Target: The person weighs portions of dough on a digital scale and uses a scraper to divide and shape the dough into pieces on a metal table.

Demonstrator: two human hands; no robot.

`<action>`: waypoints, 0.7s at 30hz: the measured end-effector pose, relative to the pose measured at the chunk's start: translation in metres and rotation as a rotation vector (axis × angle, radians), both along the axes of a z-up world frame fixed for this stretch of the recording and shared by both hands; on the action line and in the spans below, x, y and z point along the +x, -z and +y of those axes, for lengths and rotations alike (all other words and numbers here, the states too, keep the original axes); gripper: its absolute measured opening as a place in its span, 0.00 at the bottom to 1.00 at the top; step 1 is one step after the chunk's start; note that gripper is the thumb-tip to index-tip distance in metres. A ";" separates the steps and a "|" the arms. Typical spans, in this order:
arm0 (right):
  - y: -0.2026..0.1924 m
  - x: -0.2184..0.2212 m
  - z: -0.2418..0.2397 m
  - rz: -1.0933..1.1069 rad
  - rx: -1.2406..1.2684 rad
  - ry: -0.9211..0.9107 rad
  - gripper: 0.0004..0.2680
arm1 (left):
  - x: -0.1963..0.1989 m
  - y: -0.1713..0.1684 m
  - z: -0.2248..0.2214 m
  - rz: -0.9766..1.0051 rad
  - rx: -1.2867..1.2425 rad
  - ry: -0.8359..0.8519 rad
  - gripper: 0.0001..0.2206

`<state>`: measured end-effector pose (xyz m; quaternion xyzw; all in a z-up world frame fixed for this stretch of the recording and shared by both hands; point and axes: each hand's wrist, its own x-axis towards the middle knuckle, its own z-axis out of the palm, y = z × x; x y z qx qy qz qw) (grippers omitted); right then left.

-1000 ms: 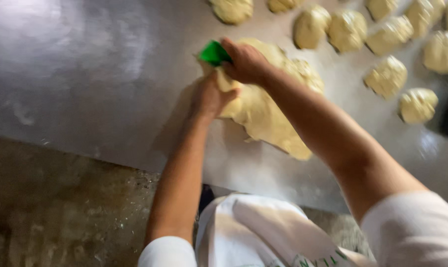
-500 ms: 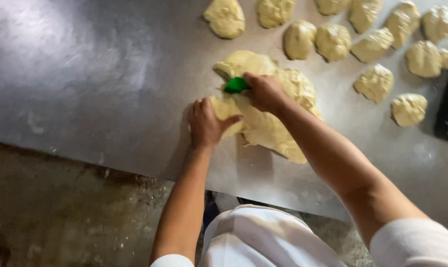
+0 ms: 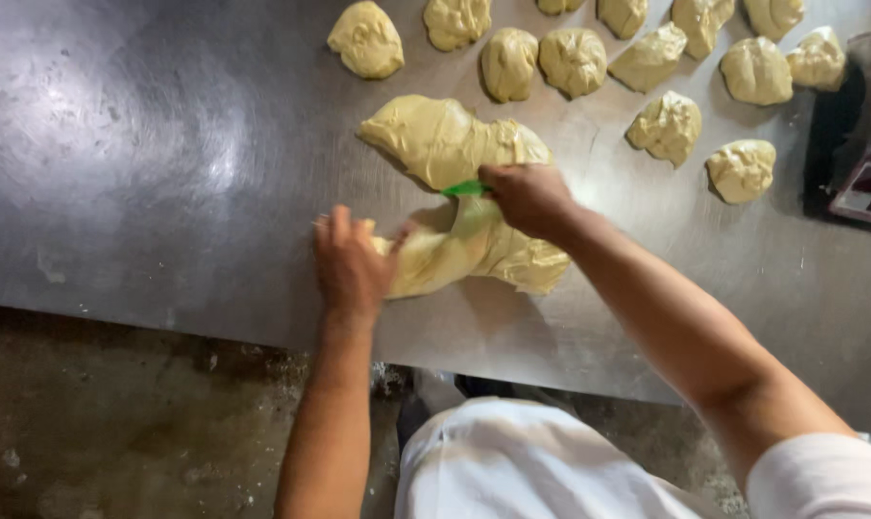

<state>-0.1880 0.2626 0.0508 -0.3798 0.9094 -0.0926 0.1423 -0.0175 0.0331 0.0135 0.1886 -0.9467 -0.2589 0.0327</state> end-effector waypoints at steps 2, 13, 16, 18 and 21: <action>0.026 -0.008 -0.012 0.112 -0.012 -0.077 0.05 | -0.004 0.007 0.036 -0.184 -0.170 0.170 0.47; 0.003 0.097 0.039 0.017 -0.348 -0.454 0.04 | 0.079 0.004 0.042 0.050 0.380 0.049 0.61; -0.022 0.068 0.067 0.006 -0.397 -0.140 0.05 | 0.077 -0.012 0.042 0.118 0.103 0.182 0.55; -0.028 0.018 0.072 0.005 -0.173 -0.048 0.04 | 0.058 -0.018 0.068 0.141 -0.109 0.240 0.44; 0.003 -0.006 0.059 0.080 0.023 -0.081 0.06 | 0.024 -0.020 0.111 0.189 0.071 0.293 0.41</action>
